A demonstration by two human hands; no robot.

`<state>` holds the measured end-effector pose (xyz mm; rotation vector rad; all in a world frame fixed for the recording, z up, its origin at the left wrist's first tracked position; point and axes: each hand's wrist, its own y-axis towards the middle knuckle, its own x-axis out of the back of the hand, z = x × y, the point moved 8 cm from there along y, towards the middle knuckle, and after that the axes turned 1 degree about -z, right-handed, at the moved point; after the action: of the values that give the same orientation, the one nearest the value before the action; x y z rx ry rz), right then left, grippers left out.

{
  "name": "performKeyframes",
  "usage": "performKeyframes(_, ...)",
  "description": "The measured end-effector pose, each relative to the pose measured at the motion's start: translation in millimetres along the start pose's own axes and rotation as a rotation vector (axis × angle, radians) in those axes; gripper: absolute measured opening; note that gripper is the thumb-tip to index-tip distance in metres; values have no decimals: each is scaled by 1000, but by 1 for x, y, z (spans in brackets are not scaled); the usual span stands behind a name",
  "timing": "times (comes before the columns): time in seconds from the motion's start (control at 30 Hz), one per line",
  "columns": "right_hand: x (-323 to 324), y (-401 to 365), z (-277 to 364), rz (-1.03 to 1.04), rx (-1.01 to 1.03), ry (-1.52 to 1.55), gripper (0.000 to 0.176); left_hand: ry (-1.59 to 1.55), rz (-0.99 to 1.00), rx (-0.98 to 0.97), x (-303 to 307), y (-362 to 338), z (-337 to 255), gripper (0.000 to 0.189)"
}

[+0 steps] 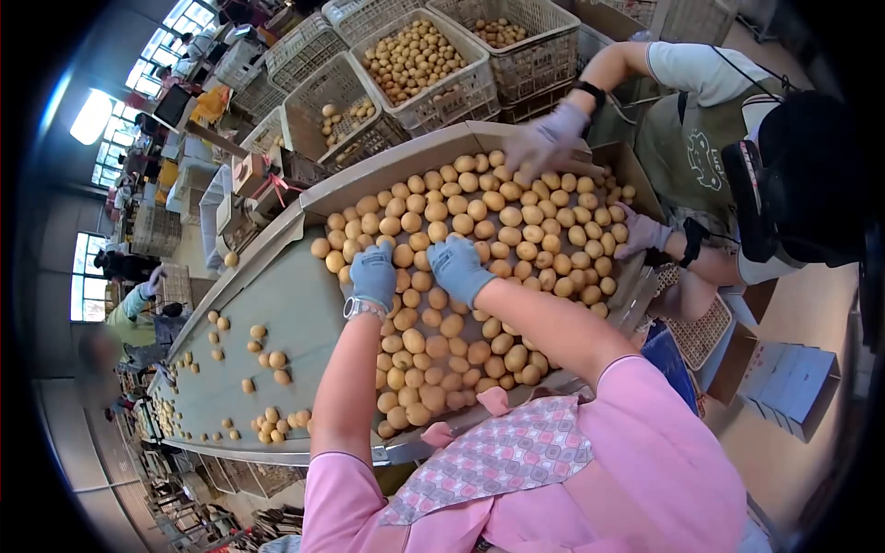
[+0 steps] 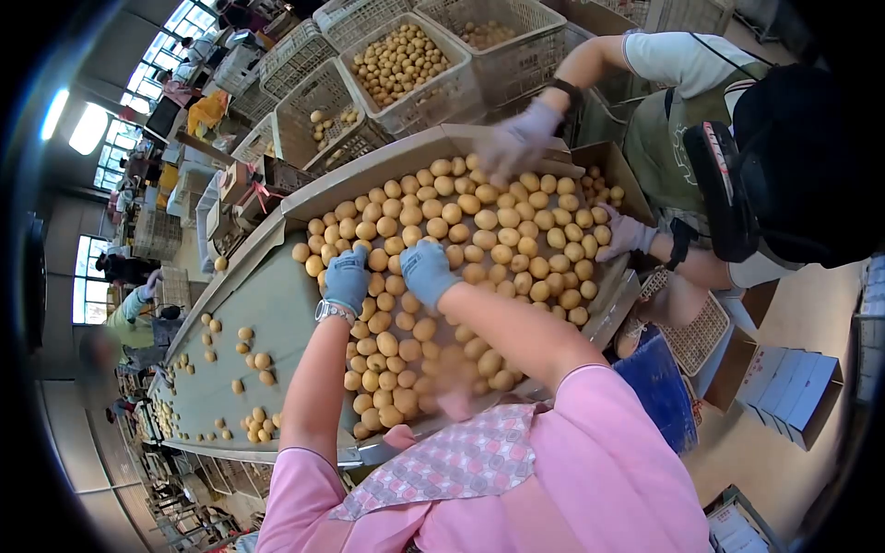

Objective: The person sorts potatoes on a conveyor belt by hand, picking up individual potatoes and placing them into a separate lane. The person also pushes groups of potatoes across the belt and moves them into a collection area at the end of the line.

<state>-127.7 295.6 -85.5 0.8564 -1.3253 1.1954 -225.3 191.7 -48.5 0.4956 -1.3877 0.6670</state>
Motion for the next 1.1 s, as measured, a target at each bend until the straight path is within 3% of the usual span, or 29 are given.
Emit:
performKeyframes(0.1, 4, -7, -12, -93, 108, 116, 20, 48, 1, 25, -1, 2, 1, 27)
performKeyframes(0.2, -2, -16, -38, -260, 137, 459, 28, -343, -186, -49, 11, -14, 11, 35)
performKeyframes(0.27, 20, -56, -58, -451, 219, 759, 33, -587, -414, -105, 55, -50, -5, 45)
performKeyframes(0.3, 23, -76, -58, -506, 183, 782, 34, -771, -321, -37, 68, -67, -17, 51)
performKeyframes(0.4, -10, -96, -60, -607, 96, 924, 33, -759, -357, -3, 62, -118, -34, 51)
performKeyframes(0.47, 4, -81, -45, -447, 133, 725, 33, -828, -366, 87, 48, -143, -42, 49)
performKeyframes(0.53, 7, -80, -29, -269, 145, 523, 35, -1009, -247, 218, 48, -170, -50, 49)
performKeyframes(0.57, -3, -86, -18, -460, 222, 421, 39, -1040, -248, 244, 52, -175, -48, 49)
performKeyframes(0.67, 11, -119, 20, -432, 440, 315, 46, -1206, -209, 427, 34, -210, -40, 48)
performKeyframes(0.7, 17, -134, 24, -543, 473, 256, 35, -1378, -256, 466, 36, -215, -40, 47)
performKeyframes(0.77, 5, -135, 21, -556, 477, 342, 38, -1596, -340, 531, 33, -222, -34, 45)
performKeyframes(0.83, 1, -135, 17, -548, 474, 501, 36, -1562, -414, 539, 39, -232, -30, 44)
performKeyframes(0.93, -44, -150, 30, 240, 71, 1832, 35, -1279, -437, 423, 65, -235, -45, 49)
performKeyframes(1.0, -38, -182, 51, 853, -396, 2514, 38, -1009, -254, 111, 67, -227, -77, 50)
performKeyframes(1.07, -70, -196, 56, 1167, -193, 2574, 43, -885, -350, 39, 83, -235, -85, 49)
performKeyframes(1.1, -69, -194, 37, 792, 135, 2125, 39, -831, -387, 37, 86, -234, -83, 49)
